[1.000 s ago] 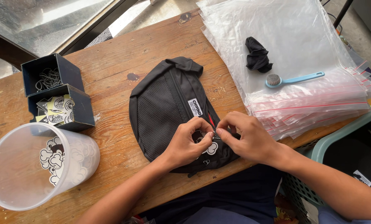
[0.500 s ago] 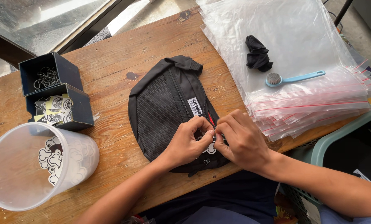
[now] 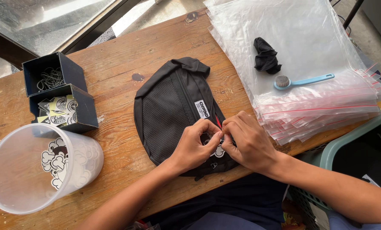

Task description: The person cleans a black bag with a blue brush, then attaches a flower-shaped sticker to it using a red tool. They then wipe a plastic bag with a black cloth and place the bag into a basket.

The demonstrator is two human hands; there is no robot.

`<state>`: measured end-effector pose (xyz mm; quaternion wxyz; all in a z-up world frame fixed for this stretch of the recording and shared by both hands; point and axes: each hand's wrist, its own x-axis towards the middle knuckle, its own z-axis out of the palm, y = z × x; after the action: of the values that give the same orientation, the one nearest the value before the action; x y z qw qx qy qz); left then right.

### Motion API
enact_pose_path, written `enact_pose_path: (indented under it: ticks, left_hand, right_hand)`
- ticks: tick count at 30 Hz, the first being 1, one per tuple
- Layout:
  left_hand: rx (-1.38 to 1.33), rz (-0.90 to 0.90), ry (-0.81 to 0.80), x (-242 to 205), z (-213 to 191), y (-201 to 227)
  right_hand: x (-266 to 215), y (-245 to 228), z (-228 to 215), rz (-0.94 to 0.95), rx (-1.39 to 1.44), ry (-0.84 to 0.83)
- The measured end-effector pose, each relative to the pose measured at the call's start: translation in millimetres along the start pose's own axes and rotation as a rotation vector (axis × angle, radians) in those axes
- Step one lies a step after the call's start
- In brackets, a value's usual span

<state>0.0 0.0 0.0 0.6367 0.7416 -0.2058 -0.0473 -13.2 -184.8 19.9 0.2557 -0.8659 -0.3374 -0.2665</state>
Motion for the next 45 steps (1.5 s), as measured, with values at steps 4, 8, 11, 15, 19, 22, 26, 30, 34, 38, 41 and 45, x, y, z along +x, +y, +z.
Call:
enact_pose_path:
  ticks: [4,8,11,15,19,22,26,30,34,38,41,45]
  left_hand:
    - [0.028,0.044,0.019,-3,3,-6]
    - [0.069,0.161,0.037,-4,6,-13]
    - [0.093,0.205,0.042,-3,7,-12]
    - [0.13,0.258,0.037,-3,8,-11]
    - [0.151,0.291,0.042,-3,8,-9]
    - [0.158,0.303,0.048,-2,9,-10]
    - [0.155,0.307,0.035,-2,8,-17]
    - [0.141,0.3,0.013,0,9,-17]
    - [0.11,0.271,0.004,1,8,-13]
    - [0.063,0.173,-0.02,1,7,-10]
    - [0.039,0.121,-0.022,0,5,-7]
    - [0.014,0.053,-0.038,2,3,-4]
  right_hand:
    - [-5,0,1,0.099,0.077,-0.05]
    - [-9,2,1,0.327,0.292,-0.142]
    - [-7,2,1,0.485,0.373,-0.206]
    - [-3,0,-1,0.628,0.413,-0.276]
    - [-4,0,-3,0.627,0.415,-0.298]
    - [-4,3,-3,0.606,0.422,-0.307]
    - [-6,11,2,0.257,0.304,-0.252]
    - [-3,10,-1,-0.013,0.061,-0.196]
    - [5,7,-9,-0.136,-0.078,-0.162]
    - [9,6,-16,-0.165,-0.124,-0.102]
    - [10,3,-19,-0.146,-0.127,-0.076]
    - [8,1,-20,-0.141,-0.13,-0.052]
